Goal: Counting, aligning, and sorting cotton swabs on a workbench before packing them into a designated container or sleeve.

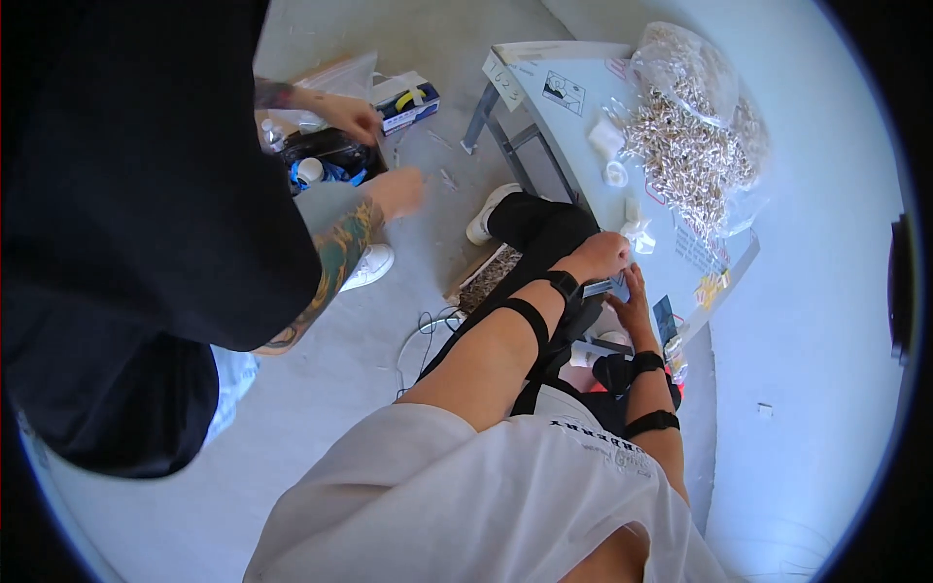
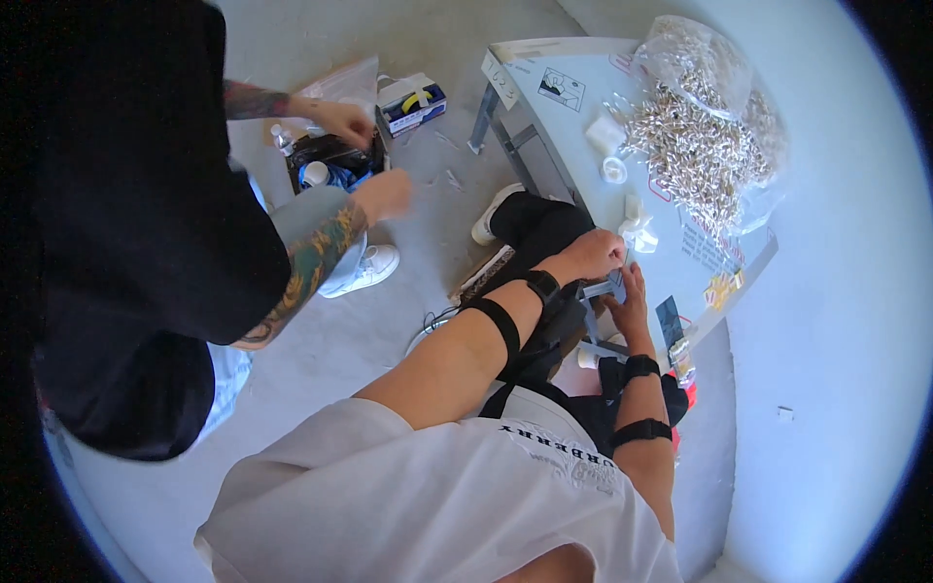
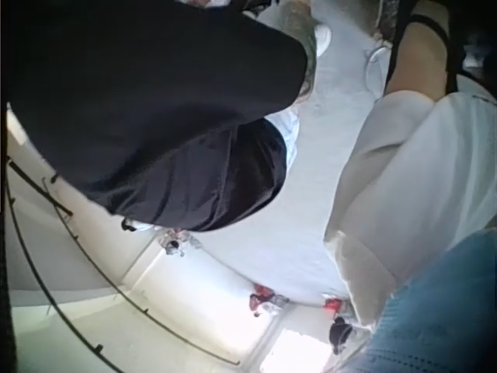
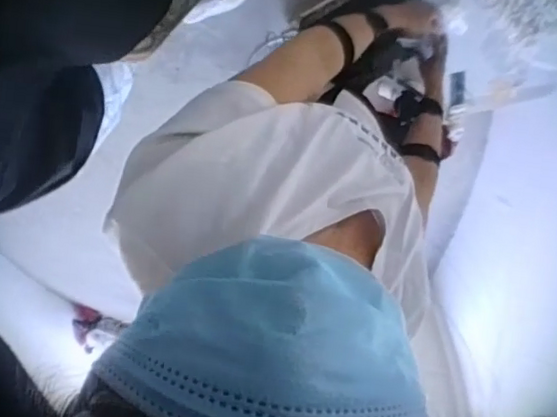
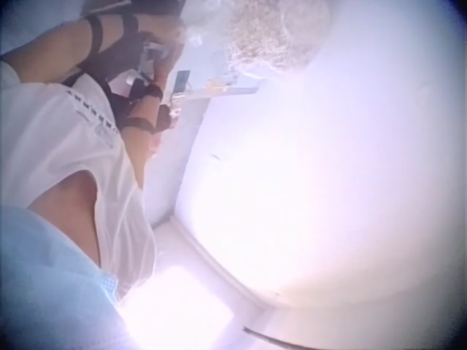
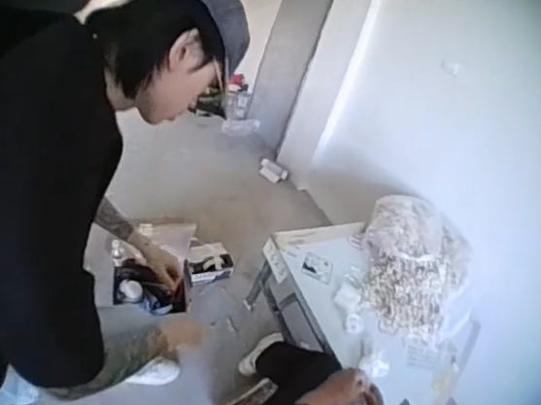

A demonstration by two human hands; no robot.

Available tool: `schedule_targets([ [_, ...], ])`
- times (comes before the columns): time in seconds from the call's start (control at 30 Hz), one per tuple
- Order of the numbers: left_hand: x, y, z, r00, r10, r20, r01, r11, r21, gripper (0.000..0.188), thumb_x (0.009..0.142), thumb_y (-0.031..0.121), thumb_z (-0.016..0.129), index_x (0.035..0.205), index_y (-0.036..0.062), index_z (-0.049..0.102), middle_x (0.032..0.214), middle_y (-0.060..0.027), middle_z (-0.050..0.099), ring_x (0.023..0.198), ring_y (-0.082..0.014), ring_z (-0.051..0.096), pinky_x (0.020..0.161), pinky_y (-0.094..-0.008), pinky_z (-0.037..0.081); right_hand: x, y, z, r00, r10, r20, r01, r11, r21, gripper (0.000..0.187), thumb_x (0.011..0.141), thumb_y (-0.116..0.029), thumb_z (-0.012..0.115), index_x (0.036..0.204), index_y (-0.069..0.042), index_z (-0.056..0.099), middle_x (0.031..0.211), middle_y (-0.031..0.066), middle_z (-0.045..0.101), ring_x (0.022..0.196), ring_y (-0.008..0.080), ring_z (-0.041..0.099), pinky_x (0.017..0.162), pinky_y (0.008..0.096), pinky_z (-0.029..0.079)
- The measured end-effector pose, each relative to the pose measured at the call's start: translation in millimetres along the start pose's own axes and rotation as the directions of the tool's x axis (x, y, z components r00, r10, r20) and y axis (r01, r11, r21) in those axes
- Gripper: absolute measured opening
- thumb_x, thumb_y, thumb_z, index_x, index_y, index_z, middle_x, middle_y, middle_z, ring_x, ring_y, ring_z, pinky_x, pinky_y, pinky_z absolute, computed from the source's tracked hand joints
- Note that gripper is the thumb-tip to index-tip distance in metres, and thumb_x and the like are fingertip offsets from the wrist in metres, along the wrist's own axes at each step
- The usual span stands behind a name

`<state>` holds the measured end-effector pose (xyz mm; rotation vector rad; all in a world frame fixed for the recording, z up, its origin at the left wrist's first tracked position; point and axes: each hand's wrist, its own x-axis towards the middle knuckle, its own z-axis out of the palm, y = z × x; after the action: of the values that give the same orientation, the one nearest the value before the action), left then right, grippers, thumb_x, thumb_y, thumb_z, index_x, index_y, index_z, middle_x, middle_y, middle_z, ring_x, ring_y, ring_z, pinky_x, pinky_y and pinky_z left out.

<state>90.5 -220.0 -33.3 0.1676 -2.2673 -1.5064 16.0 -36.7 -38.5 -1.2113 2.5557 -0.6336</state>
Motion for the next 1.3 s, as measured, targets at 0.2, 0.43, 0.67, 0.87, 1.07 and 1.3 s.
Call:
schedule_targets([
  [0.2,-8,-3,-23,0.994,0.012,-0.109,-0.007,0.999,0.045,0.009,0.073,0.011,0.065,0.077,0.0033,0.066,0.077,-0.0155,0.067,0.075,-0.0334,0.065,0.069,-0.039,0.052,3,6,-2,1.0,-0.008,0.029,0.007,0.999,0.045,0.085,0.064,-0.005,0.08,0.14,-0.016,0.044,0.148,0.0204,0.032,0.137,0.0363,0.033,0.111,0.0396,0.031],
  [0.43,-26,9,-51,0.986,-0.03,-0.165,0.033,0.999,0.019,0.01,0.074,0.01,0.067,0.079,0.001,0.066,0.074,-0.0154,0.066,0.071,-0.0295,0.066,0.067,-0.0367,0.052,3,-1,-2,1.0,0.0,0.016,-0.001,1.0,0.022,0.084,0.065,-0.008,0.08,0.14,-0.016,0.044,0.148,0.022,0.031,0.136,0.0367,0.033,0.111,0.0393,0.03],
  [0.67,-39,3,-65,0.983,-0.053,-0.176,0.049,0.998,-0.026,0.013,0.073,0.011,0.069,0.08,0.0011,0.067,0.075,-0.0156,0.067,0.07,-0.0288,0.066,0.066,-0.0364,0.052,1,-6,8,1.0,0.003,0.03,-0.004,1.0,0.019,0.085,0.065,-0.007,0.079,0.141,-0.016,0.043,0.149,0.0223,0.03,0.137,0.0368,0.031,0.112,0.0396,0.03],
  [0.87,-32,4,-46,0.988,0.039,-0.15,-0.035,0.999,0.025,0.017,0.069,0.017,0.068,0.08,0.003,0.068,0.074,-0.0164,0.067,0.071,-0.0302,0.066,0.065,-0.0388,0.052,-6,37,13,0.994,-0.094,-0.053,0.086,0.988,-0.129,0.094,0.061,-0.005,0.078,0.145,-0.013,0.037,0.149,0.0227,0.03,0.138,0.0378,0.03,0.113,0.0432,0.028],
  [1.07,-32,-16,-51,0.973,0.032,-0.226,-0.02,0.998,0.059,0.013,0.066,0.014,0.071,0.074,0.0031,0.069,0.074,-0.0149,0.067,0.072,-0.0309,0.067,0.066,-0.0384,0.052,0,10,17,0.992,-0.126,-0.019,0.121,0.98,-0.157,0.093,0.063,-0.001,0.077,0.145,-0.013,0.035,0.147,0.0235,0.033,0.136,0.0384,0.031,0.111,0.0426,0.03],
  [1.3,-31,-11,-59,0.961,-0.075,-0.265,0.047,0.993,-0.112,0.013,0.066,0.011,0.071,0.075,0.0015,0.069,0.074,-0.0156,0.068,0.071,-0.0281,0.067,0.067,-0.0356,0.052,-4,7,11,0.997,-0.074,-0.013,0.07,0.98,-0.184,0.088,0.066,0.0,0.074,0.144,-0.013,0.036,0.145,0.0223,0.036,0.136,0.0376,0.031,0.111,0.043,0.029],
])
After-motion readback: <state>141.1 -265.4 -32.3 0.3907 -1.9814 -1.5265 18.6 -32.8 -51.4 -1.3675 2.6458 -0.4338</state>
